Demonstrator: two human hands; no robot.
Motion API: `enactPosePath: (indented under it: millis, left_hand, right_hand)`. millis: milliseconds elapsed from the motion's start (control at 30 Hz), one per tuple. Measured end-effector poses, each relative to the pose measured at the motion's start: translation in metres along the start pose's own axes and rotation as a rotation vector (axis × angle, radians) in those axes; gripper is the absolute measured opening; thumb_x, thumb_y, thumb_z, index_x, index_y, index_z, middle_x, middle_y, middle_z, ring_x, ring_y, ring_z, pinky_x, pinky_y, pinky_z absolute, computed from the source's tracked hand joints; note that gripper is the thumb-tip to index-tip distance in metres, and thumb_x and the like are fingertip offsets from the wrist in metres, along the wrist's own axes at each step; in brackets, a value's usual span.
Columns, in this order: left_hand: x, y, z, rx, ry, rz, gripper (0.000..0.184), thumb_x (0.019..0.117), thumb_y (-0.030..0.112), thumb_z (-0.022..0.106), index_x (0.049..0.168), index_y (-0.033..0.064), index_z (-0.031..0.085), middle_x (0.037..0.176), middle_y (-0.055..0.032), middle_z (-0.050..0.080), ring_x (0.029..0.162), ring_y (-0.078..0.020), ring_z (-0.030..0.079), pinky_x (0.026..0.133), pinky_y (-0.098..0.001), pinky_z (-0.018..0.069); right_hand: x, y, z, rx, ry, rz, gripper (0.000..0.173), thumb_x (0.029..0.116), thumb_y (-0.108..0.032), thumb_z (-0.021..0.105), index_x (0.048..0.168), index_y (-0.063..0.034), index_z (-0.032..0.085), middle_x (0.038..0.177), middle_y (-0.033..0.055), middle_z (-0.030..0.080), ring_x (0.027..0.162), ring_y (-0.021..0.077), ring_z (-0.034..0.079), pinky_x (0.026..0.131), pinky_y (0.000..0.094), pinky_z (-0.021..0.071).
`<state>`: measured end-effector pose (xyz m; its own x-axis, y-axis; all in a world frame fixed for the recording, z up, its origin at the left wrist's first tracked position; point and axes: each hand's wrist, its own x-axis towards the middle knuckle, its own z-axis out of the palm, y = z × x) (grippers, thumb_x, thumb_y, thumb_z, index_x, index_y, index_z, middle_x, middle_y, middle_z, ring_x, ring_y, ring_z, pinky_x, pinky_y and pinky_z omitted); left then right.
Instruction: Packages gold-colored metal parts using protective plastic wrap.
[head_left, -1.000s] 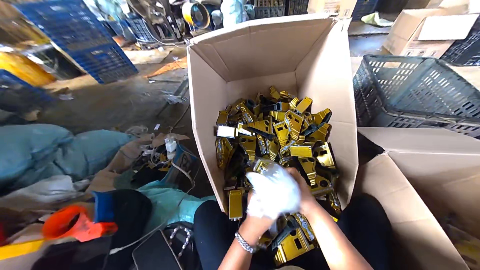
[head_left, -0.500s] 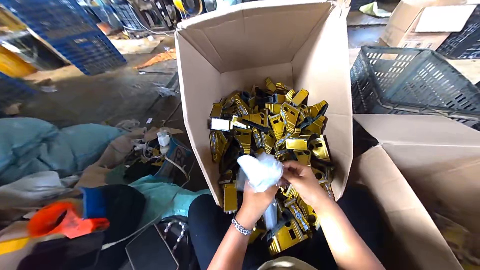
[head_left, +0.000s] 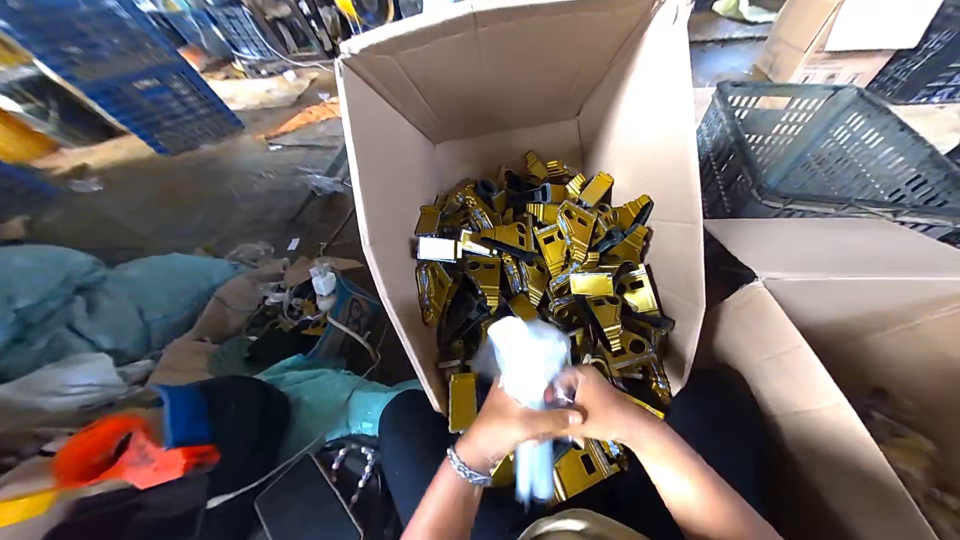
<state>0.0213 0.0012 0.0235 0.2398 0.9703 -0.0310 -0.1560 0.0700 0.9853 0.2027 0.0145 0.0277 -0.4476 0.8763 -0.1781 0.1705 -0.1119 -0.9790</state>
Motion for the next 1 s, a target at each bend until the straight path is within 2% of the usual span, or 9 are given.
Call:
enactPosePath:
  millis: [100,200,367,500,567,700,800,900,1000]
  left_hand:
    - [-0.002,-0.016,-0.016,0.148,0.202,0.121,0.025,0.0713,0.001,0.082,0.092,0.0069,0.068,0.080,0.0057,0.069,0.078,-0.0041,0.066,0.077,-0.0253,0.0580]
    - [-0.003,-0.022,-0.033,0.118,0.487,0.162,0.031,0.0708,-0.005,0.073,0.100,0.0012,0.063,0.083,0.0039,0.067,0.080,-0.0053,0.066,0.077,-0.0247,0.0576]
    - [-0.003,-0.021,-0.026,0.081,0.636,0.218,0.051,0.0767,0.000,0.077,0.121,-0.0085,0.054,0.097,-0.0045,0.071,0.091,-0.0091,0.070,0.085,-0.0269,0.0594]
    - [0.001,-0.022,-0.028,0.104,0.661,0.266,0.067,0.0747,0.003,0.081,0.130,-0.0112,0.047,0.108,-0.0088,0.068,0.099,-0.0095,0.068,0.090,-0.0266,0.0579]
    - [0.003,-0.023,-0.029,0.118,0.654,0.266,0.064,0.0749,0.003,0.079,0.129,-0.0113,0.048,0.107,-0.0080,0.068,0.099,-0.0088,0.068,0.090,-0.0261,0.0577]
    - [0.008,-0.028,-0.027,0.206,0.619,0.294,0.043,0.0802,0.002,0.077,0.117,-0.0111,0.058,0.101,-0.0055,0.072,0.095,-0.0053,0.069,0.089,-0.0249,0.0586]
    - [0.011,-0.028,-0.022,0.217,0.620,0.324,0.040,0.0801,0.001,0.078,0.114,-0.0107,0.060,0.100,-0.0043,0.073,0.095,-0.0030,0.069,0.090,-0.0231,0.0586]
    - [0.014,-0.027,-0.013,0.237,0.620,0.313,0.043,0.0784,0.003,0.080,0.114,-0.0101,0.060,0.100,-0.0033,0.073,0.094,-0.0014,0.069,0.090,-0.0213,0.0583]
    - [0.021,-0.028,-0.002,0.187,0.563,0.326,0.043,0.0767,0.002,0.082,0.112,-0.0100,0.061,0.098,-0.0035,0.073,0.093,-0.0036,0.070,0.089,-0.0228,0.0592]
  right_hand:
    - [0.002,0.001,-0.025,-0.180,-0.037,-0.104,0.032,0.0830,-0.026,0.082,0.078,-0.0042,0.059,0.065,-0.0028,0.058,0.054,0.0029,0.055,0.054,0.0222,0.0504]
    - [0.015,0.012,-0.075,-0.273,0.379,0.050,0.034,0.0993,-0.025,0.066,0.109,0.0083,0.066,0.100,0.0194,0.071,0.091,0.0250,0.070,0.085,0.0424,0.0580]
    - [0.072,0.035,-0.098,-0.672,0.485,0.554,0.083,0.1045,-0.057,0.044,0.154,0.0078,0.032,0.152,0.0309,0.044,0.145,0.0450,0.038,0.117,0.0678,0.0230]
    - [0.073,0.049,-0.078,-0.618,0.624,0.479,0.108,0.0835,-0.053,0.080,0.158,0.0032,0.026,0.157,0.0276,0.038,0.146,0.0447,0.034,0.115,0.0696,0.0218]
    - [0.069,0.062,-0.080,-0.499,0.673,0.376,0.105,0.0758,-0.045,0.089,0.154,0.0026,0.038,0.155,0.0292,0.038,0.145,0.0477,0.032,0.113,0.0712,0.0224]
    - [0.052,0.060,-0.094,-0.148,0.611,0.260,0.062,0.0815,-0.029,0.087,0.128,0.0039,0.062,0.140,0.0302,0.049,0.131,0.0409,0.046,0.108,0.0567,0.0393]
    - [0.017,0.048,-0.086,0.274,0.652,0.053,0.035,0.0928,-0.018,0.067,0.120,0.0011,0.060,0.110,0.0105,0.065,0.099,0.0150,0.063,0.086,0.0336,0.0544]
    - [-0.009,0.038,-0.086,0.626,0.561,-0.214,0.060,0.0870,-0.027,0.068,0.136,-0.0063,0.041,0.114,0.0091,0.068,0.093,0.0218,0.073,0.078,0.0407,0.0645]
    - [-0.023,0.011,-0.075,0.465,0.158,-0.267,0.073,0.0875,-0.025,0.078,0.144,-0.0040,0.038,0.135,0.0162,0.063,0.091,0.0311,0.074,0.071,0.0446,0.0650]
